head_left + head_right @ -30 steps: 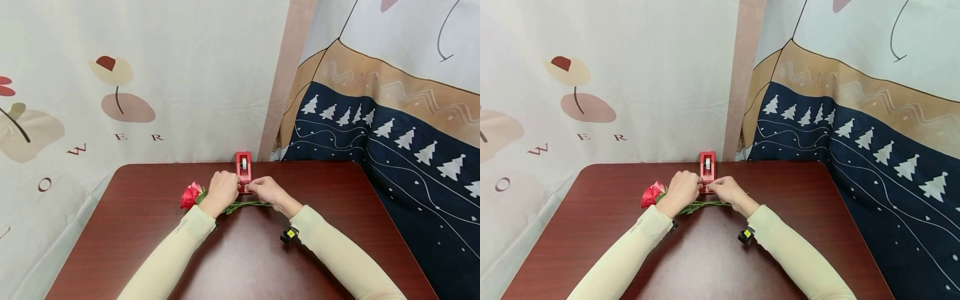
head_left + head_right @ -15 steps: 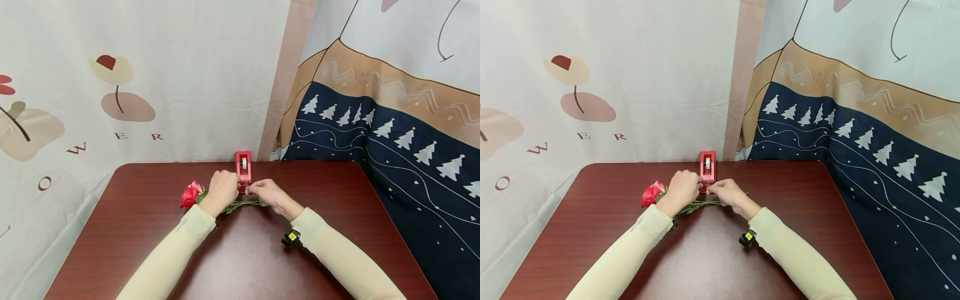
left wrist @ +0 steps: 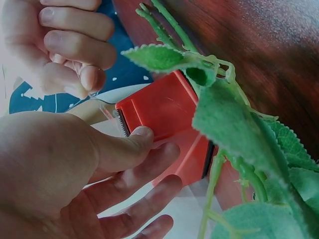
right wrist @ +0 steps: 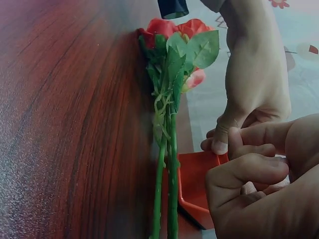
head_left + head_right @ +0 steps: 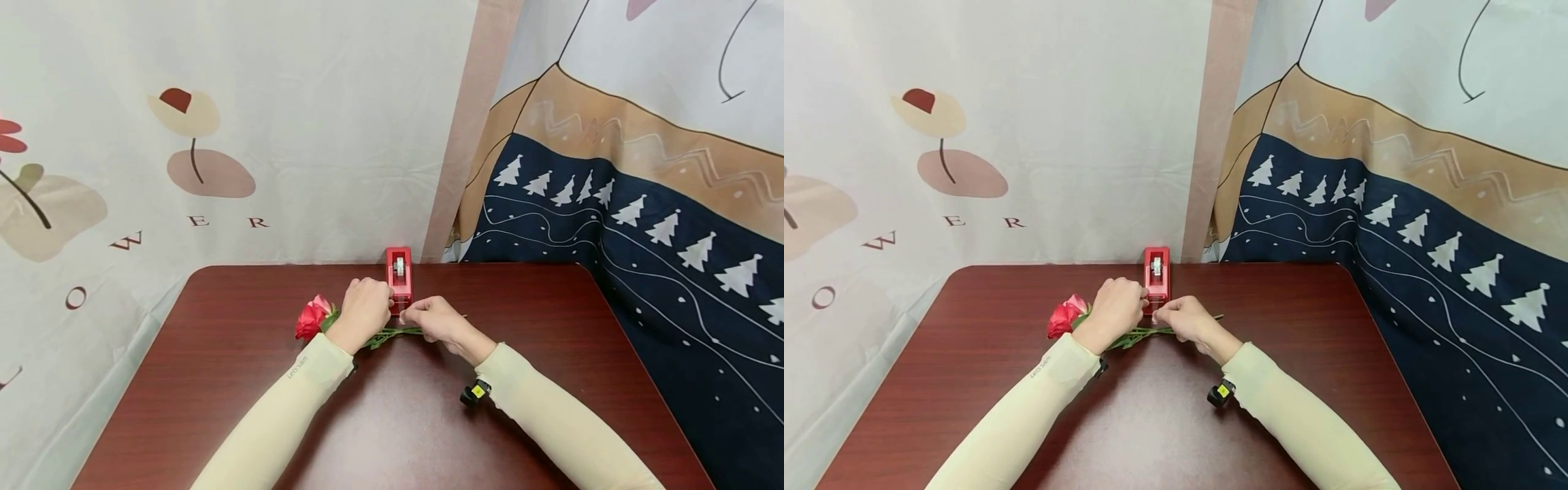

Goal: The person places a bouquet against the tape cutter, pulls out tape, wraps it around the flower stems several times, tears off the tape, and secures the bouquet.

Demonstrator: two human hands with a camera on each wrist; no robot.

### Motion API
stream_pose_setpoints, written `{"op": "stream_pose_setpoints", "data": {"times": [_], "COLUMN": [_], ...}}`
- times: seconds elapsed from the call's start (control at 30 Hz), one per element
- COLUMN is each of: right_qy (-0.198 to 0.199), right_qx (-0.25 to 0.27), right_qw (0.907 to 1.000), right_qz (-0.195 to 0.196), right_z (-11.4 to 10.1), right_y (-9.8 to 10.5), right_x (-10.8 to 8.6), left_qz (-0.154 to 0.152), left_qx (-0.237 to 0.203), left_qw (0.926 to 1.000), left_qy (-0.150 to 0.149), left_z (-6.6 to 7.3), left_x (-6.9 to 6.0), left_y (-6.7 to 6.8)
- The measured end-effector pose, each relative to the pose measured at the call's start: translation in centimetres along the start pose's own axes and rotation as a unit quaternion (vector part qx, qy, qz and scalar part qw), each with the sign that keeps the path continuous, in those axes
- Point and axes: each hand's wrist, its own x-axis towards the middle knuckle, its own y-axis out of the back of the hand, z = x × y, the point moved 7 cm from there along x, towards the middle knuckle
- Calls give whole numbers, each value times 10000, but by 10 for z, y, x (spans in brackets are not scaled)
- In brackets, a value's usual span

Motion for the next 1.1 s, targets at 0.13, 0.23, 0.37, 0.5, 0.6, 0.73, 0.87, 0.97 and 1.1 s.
{"op": "stream_pose_setpoints", "data": {"times": [0.13, 0.23, 0.37, 0.5, 0.6, 0.73, 0.87, 0.97, 1.1], "right_qy": [-6, -6, 4, 19, 16, 11, 20, 36, 51], "right_qx": [-25, -26, 54, 111, 109, 68, 41, 30, 37], "right_qw": [10000, 9999, 9999, 9999, 9999, 9999, 9999, 9999, 9999], "right_qz": [97, 110, 88, 70, 79, 121, 154, 155, 114], "right_z": [3, 5, 6, 8, 8, 8, 6, 5, 4], "right_y": [2, 2, 1, 1, 1, 1, 2, 3, 2], "right_x": [0, -1, -1, 0, 0, -1, -2, -3, -3], "left_qz": [4, 9, 36, 36, 16, -12, -32, -34, -37], "left_qx": [-13, -17, -4, 53, 79, 61, 50, 38, 33], "left_qw": [10000, 10000, 10000, 10000, 10000, 10000, 10000, 10000, 10000], "left_qy": [3, -1, -27, -37, -32, -13, 3, 19, 35], "left_z": [0, -1, -1, -1, -1, 0, 0, 0, -1], "left_x": [-1, -1, -1, 0, 0, 0, 0, 1, 0], "left_y": [0, 0, -1, -2, -2, -1, -1, 0, 0]}}
